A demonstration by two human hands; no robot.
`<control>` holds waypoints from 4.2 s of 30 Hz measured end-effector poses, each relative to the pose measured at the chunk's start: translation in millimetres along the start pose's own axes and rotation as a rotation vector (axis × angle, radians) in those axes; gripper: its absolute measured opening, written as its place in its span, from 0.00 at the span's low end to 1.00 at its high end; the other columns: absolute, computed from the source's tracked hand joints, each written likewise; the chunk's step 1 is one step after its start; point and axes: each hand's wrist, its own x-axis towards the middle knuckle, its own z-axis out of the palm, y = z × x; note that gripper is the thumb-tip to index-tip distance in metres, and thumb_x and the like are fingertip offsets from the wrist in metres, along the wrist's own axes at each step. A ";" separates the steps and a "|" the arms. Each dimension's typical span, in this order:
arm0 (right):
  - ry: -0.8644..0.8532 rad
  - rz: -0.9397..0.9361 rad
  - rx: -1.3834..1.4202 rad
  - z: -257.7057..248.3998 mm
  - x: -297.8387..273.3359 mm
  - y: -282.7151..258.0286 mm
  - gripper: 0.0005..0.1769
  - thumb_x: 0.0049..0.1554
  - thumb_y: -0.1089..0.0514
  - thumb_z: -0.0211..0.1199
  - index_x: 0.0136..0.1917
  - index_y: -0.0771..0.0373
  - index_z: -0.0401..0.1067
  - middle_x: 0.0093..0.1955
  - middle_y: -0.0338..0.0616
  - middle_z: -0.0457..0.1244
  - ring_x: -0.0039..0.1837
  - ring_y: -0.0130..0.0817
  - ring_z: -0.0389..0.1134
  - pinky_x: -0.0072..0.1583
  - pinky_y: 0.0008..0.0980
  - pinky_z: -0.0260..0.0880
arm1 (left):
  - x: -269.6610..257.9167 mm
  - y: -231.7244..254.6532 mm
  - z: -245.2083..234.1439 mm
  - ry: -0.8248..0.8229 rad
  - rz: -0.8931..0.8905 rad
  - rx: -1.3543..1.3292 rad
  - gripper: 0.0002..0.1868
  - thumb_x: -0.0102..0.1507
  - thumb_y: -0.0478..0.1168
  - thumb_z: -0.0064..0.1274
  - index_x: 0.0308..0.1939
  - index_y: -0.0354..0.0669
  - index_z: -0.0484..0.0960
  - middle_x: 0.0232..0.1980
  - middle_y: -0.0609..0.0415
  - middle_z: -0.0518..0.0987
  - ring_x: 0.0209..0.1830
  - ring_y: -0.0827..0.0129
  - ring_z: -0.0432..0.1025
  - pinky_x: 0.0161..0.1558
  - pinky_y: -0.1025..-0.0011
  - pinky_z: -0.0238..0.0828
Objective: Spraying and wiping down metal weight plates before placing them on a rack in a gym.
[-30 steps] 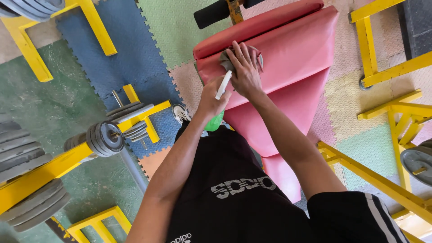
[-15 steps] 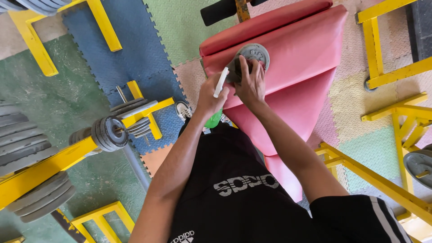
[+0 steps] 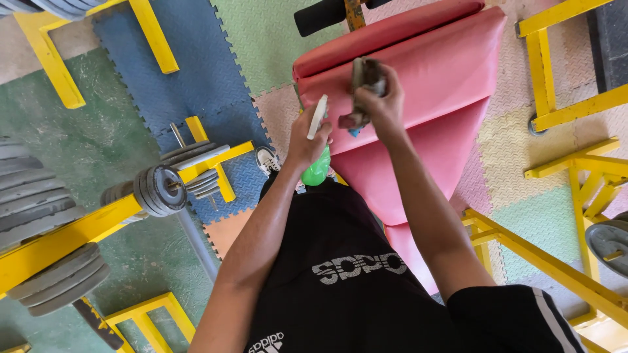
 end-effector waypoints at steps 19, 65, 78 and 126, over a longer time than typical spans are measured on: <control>-0.008 0.465 -0.042 -64.1 -11.8 21.8 0.12 0.59 0.68 0.60 0.56 0.71 0.74 0.40 0.45 0.69 0.37 0.33 0.74 0.36 0.37 0.76 | 3.6 3.7 8.3 -0.065 -0.018 0.050 0.22 0.62 0.35 0.49 0.61 0.36 0.77 0.46 0.49 0.85 0.29 0.70 0.80 0.30 0.71 0.80; -0.168 -0.398 -0.971 46.8 -41.6 49.1 0.38 0.60 0.52 0.65 0.81 0.51 0.57 0.84 0.47 0.47 0.85 0.52 0.42 0.80 0.63 0.36 | -8.2 -7.5 -9.2 0.075 0.199 0.363 0.23 0.58 0.35 0.50 0.58 0.36 0.79 0.43 0.36 0.81 0.43 0.45 0.78 0.48 0.57 0.74; -0.392 -0.541 -0.887 -3.5 -59.2 53.8 0.40 0.52 0.60 0.67 0.77 0.63 0.64 0.81 0.47 0.54 0.83 0.47 0.52 0.81 0.58 0.42 | -6.4 -8.5 -6.4 0.058 0.293 0.335 0.18 0.57 0.34 0.51 0.51 0.35 0.80 0.41 0.37 0.80 0.42 0.43 0.77 0.44 0.56 0.74; -0.126 -0.428 -0.853 26.2 -65.6 24.0 0.32 0.46 0.67 0.71 0.65 0.59 0.73 0.67 0.44 0.60 0.67 0.50 0.59 0.68 0.51 0.62 | -5.3 -3.3 -9.8 0.072 0.277 0.261 0.23 0.56 0.33 0.49 0.56 0.34 0.78 0.42 0.39 0.80 0.41 0.49 0.78 0.46 0.60 0.75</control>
